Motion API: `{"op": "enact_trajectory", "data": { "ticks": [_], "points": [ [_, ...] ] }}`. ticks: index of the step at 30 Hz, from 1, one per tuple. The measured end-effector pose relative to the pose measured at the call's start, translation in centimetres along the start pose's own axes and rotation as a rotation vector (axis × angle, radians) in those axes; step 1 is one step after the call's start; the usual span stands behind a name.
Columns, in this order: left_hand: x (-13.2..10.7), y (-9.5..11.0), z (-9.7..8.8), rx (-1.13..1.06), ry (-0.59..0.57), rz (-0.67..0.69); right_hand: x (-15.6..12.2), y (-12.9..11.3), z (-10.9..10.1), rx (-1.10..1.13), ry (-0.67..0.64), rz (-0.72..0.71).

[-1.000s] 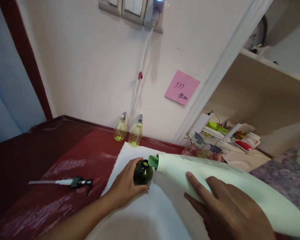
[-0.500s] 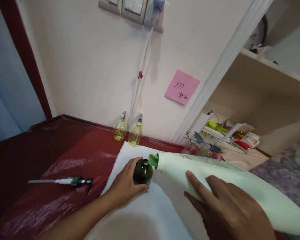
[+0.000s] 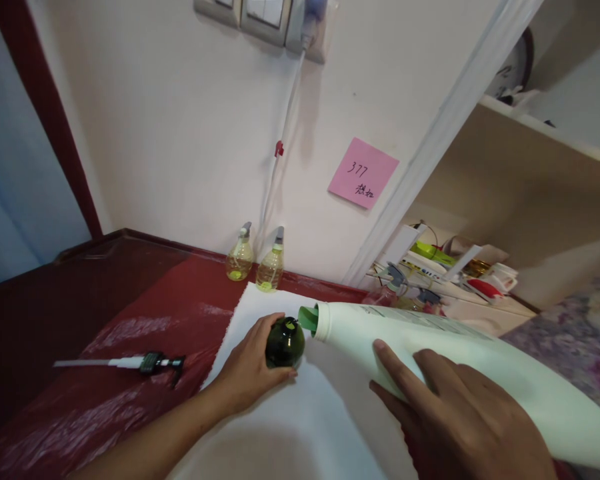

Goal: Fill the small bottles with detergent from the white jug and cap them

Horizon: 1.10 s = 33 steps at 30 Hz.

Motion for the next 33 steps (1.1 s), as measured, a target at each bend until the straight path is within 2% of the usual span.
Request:
{"op": "enact_trajectory", "data": {
  "ticks": [33],
  "points": [
    [0.09,-0.34,0.03,0.002,0.008,0.022,-0.01,0.05,-0.45,-0.017,-0.017,0.006]
  ]
}}
Point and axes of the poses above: each hand's wrist, its own x-axis towards the middle knuckle, its own z-axis out of the palm, y = z × x, the point moved 3 cm from there along x, towards the middle knuckle, and after that the axes turned 1 degree about x, right-handed, at the moved point
